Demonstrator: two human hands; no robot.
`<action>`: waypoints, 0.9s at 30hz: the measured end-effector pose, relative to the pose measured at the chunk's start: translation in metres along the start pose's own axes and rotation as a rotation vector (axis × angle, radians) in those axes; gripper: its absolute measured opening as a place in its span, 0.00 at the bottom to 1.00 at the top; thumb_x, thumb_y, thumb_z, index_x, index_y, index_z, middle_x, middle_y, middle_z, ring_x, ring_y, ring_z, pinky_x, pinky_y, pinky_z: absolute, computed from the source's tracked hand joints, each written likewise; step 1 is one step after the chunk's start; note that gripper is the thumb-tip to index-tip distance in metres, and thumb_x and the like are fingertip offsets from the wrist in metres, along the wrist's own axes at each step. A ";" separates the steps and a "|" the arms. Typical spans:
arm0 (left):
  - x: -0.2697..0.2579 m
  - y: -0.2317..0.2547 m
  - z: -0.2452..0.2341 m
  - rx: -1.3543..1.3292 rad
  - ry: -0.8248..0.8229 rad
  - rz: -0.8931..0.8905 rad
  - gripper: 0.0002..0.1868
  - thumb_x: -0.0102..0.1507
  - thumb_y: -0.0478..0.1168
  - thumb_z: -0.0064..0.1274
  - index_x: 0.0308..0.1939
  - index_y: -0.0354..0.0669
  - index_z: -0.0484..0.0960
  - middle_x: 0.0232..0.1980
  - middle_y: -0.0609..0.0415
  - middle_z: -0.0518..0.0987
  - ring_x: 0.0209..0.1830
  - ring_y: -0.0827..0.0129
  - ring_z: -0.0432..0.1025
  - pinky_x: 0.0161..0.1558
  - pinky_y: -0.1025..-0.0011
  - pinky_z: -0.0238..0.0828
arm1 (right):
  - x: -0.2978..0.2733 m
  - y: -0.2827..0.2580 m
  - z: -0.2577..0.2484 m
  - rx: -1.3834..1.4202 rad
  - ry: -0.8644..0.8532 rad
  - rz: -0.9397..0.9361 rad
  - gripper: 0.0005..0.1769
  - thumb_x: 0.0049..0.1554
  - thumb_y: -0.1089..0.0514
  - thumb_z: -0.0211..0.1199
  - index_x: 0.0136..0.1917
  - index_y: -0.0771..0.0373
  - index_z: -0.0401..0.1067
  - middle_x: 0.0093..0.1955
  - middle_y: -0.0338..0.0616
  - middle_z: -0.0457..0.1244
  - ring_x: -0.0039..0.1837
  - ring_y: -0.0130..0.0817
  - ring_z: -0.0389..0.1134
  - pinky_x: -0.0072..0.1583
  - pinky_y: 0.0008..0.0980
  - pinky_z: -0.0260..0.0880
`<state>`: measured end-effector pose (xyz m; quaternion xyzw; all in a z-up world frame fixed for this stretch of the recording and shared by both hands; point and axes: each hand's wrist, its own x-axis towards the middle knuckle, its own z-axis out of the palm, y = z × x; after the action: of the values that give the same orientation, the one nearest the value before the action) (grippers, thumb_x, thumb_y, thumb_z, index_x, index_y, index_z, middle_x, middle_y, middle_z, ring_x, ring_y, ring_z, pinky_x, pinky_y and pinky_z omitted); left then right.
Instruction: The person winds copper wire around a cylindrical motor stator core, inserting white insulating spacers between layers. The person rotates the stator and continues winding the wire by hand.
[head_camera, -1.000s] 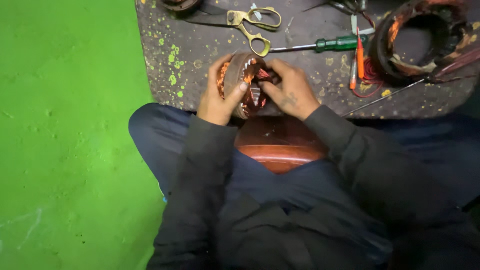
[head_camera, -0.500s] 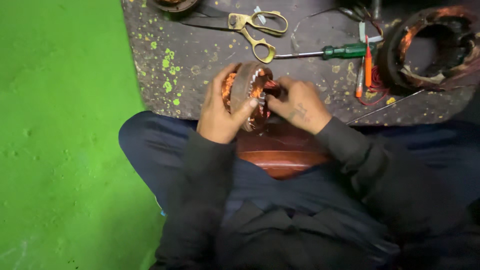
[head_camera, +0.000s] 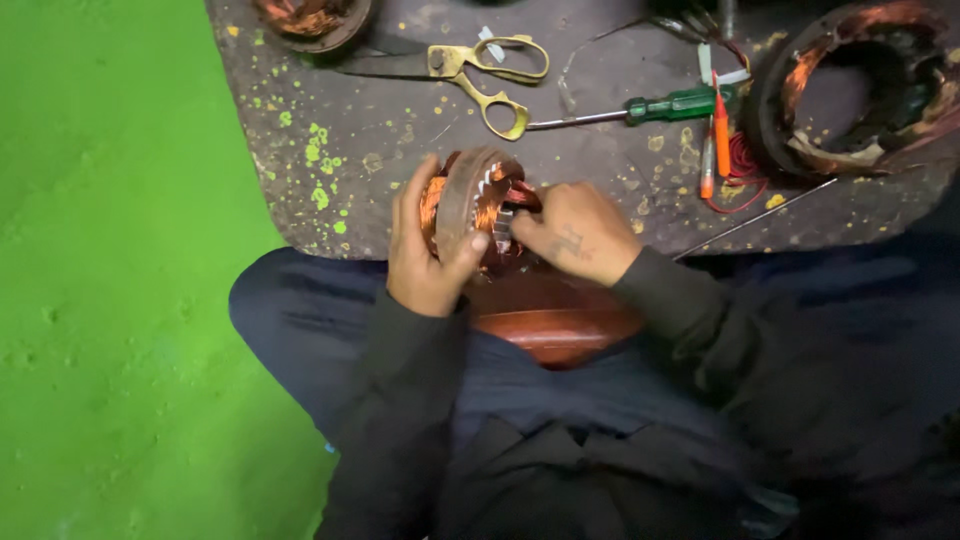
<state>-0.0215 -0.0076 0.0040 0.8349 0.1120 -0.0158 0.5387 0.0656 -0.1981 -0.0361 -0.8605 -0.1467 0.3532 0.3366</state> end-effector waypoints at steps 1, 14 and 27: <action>0.000 0.000 0.003 -0.091 -0.020 0.006 0.46 0.65 0.52 0.62 0.80 0.39 0.58 0.76 0.43 0.67 0.77 0.55 0.65 0.77 0.62 0.61 | 0.000 0.000 0.000 -0.011 -0.005 0.006 0.26 0.54 0.43 0.58 0.34 0.71 0.75 0.33 0.68 0.64 0.40 0.66 0.69 0.47 0.58 0.69; 0.000 -0.007 0.006 -0.278 -0.121 -0.056 0.53 0.62 0.59 0.64 0.80 0.39 0.52 0.78 0.43 0.65 0.79 0.57 0.64 0.79 0.61 0.60 | -0.006 -0.013 -0.014 -0.075 -0.097 0.044 0.21 0.56 0.44 0.60 0.37 0.66 0.78 0.36 0.64 0.67 0.41 0.64 0.70 0.47 0.57 0.71; 0.000 -0.015 0.008 -0.289 -0.106 -0.026 0.48 0.62 0.48 0.63 0.80 0.39 0.54 0.78 0.43 0.65 0.79 0.57 0.62 0.80 0.60 0.58 | -0.009 -0.007 -0.016 -0.094 0.002 -0.128 0.20 0.55 0.46 0.64 0.43 0.67 0.76 0.42 0.63 0.68 0.47 0.64 0.70 0.51 0.56 0.70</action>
<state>-0.0241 -0.0092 -0.0128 0.7452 0.0952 -0.0505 0.6581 0.0705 -0.2048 -0.0184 -0.8645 -0.2177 0.3230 0.3176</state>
